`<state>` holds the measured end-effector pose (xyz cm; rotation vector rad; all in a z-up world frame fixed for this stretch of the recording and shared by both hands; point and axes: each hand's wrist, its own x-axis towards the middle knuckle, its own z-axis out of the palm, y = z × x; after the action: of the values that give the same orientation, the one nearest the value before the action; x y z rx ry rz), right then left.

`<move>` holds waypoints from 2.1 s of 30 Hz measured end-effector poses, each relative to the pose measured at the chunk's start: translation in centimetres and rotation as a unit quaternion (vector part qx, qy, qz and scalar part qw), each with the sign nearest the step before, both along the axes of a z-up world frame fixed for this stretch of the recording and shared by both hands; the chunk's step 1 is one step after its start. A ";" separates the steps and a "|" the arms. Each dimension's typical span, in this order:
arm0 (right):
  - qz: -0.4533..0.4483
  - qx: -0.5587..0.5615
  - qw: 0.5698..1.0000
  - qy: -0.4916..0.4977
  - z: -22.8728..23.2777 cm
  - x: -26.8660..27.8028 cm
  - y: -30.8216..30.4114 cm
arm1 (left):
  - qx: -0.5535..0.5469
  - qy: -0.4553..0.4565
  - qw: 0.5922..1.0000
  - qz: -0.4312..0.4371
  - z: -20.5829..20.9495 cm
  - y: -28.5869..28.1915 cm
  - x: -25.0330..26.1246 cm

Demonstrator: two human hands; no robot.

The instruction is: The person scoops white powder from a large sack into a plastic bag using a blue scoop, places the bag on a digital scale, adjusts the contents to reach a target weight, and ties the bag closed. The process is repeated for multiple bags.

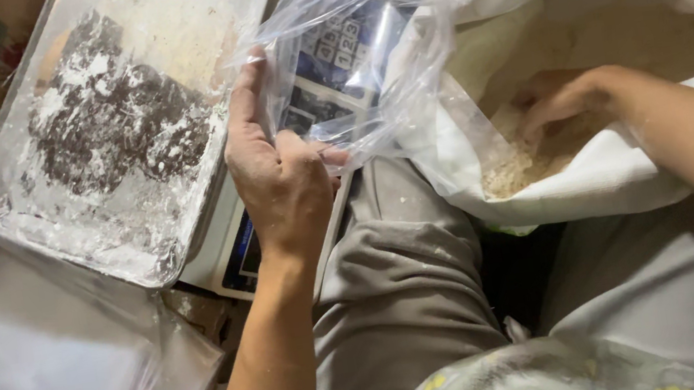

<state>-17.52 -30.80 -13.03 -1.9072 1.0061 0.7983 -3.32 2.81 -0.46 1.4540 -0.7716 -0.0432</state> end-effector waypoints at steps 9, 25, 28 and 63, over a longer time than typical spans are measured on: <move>-0.013 0.005 1.000 -0.023 -0.4 -1.7 -1.4 | 0.052 -0.030 0.998 0.006 1.5 0.6 -0.9; -0.196 0.003 0.971 -0.137 7.0 -4.1 -3.7 | 0.226 0.098 0.967 -0.070 6.3 2.5 2.3; -0.235 -0.019 0.962 -0.134 9.9 -4.2 -3.6 | 0.312 0.143 0.937 -0.061 7.9 1.3 2.1; 0.099 -0.617 0.756 -0.197 26.4 -0.4 7.1 | 0.166 0.187 0.900 -0.357 8.8 -15.6 -2.4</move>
<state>-17.89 -23.73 13.39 -3.1341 1.1580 -0.3906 -5.69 -12.76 8.35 1.3410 -0.9656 -1.0310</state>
